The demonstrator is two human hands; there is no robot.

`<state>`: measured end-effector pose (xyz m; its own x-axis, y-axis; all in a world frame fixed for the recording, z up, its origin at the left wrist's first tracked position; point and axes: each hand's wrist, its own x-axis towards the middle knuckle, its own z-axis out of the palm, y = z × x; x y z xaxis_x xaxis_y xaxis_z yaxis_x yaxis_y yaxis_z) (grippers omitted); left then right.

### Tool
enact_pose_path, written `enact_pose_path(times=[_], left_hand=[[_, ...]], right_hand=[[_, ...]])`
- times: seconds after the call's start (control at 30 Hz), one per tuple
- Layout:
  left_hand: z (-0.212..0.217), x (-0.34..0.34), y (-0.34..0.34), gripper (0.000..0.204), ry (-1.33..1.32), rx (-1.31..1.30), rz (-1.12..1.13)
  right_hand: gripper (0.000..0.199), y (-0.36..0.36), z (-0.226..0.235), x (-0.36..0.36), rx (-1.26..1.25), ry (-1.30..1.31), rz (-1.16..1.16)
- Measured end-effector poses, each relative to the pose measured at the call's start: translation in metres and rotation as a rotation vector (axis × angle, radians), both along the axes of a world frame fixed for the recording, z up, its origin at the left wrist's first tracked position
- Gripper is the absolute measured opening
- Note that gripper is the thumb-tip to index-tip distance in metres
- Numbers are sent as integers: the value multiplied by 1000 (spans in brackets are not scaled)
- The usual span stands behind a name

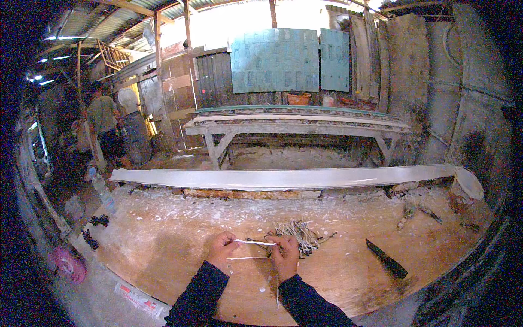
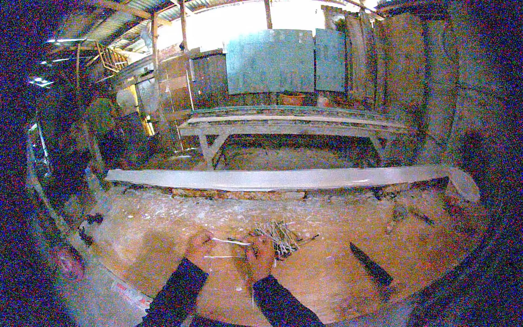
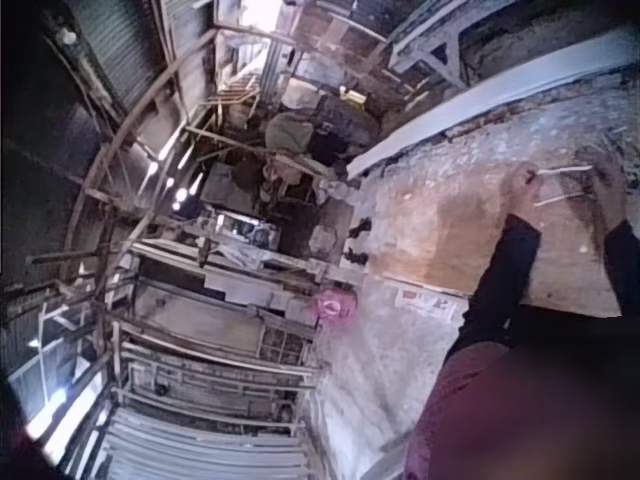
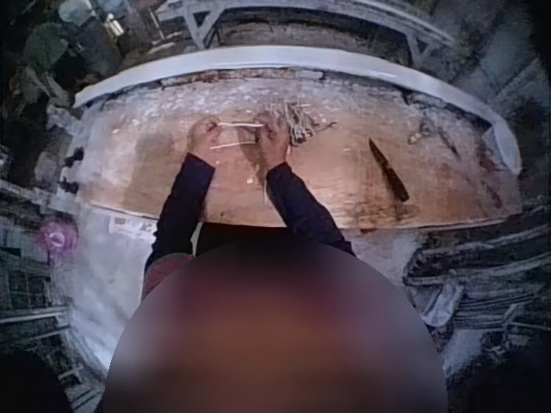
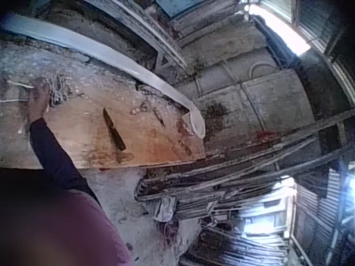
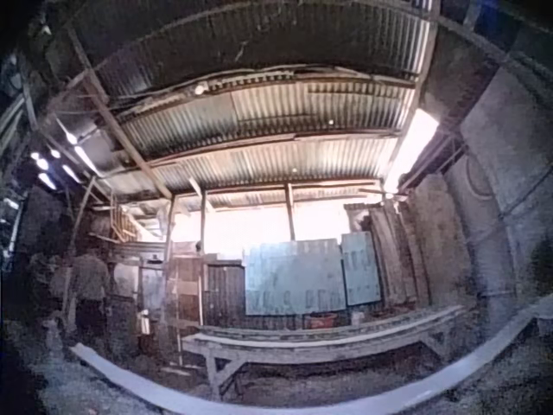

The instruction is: The person repeatedly picks up white plastic strips, folds and tears them into smaller pieces, and places them on a wooden workbench. A coworker in the background applies a white substance to a long board using a brush and bucket.

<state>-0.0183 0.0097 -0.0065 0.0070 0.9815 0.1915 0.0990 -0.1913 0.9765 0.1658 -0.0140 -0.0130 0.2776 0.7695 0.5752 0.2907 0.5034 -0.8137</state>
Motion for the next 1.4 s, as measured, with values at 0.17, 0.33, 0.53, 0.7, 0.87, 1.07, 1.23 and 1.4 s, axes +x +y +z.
enact_pose_path(times=[0.17,0.33,0.53,0.7,0.87,1.07,1.23,1.4], left_hand=[[7,-8,2,8,-167,-63,194],[16,-8,0,10,-233,36,320],[4,-15,6,10,-257,3,257],[0,-6,6,5,-138,-69,142],[3,5,-9,7,-101,-55,-48],[-20,11,-1,10,-6,68,-340],[-28,14,-5,10,67,23,-512],[-17,15,-10,12,13,-50,-566]], right_hand=[[20,-5,-1,-6,10,-128,190],[21,-20,13,-17,37,-281,644],[17,-27,28,-19,181,-400,709],[15,-26,28,-10,62,-280,698],[10,-19,30,2,24,-193,431],[6,-7,25,10,27,-86,51],[10,-1,28,17,-10,111,-60],[15,-5,39,13,-212,559,33]])
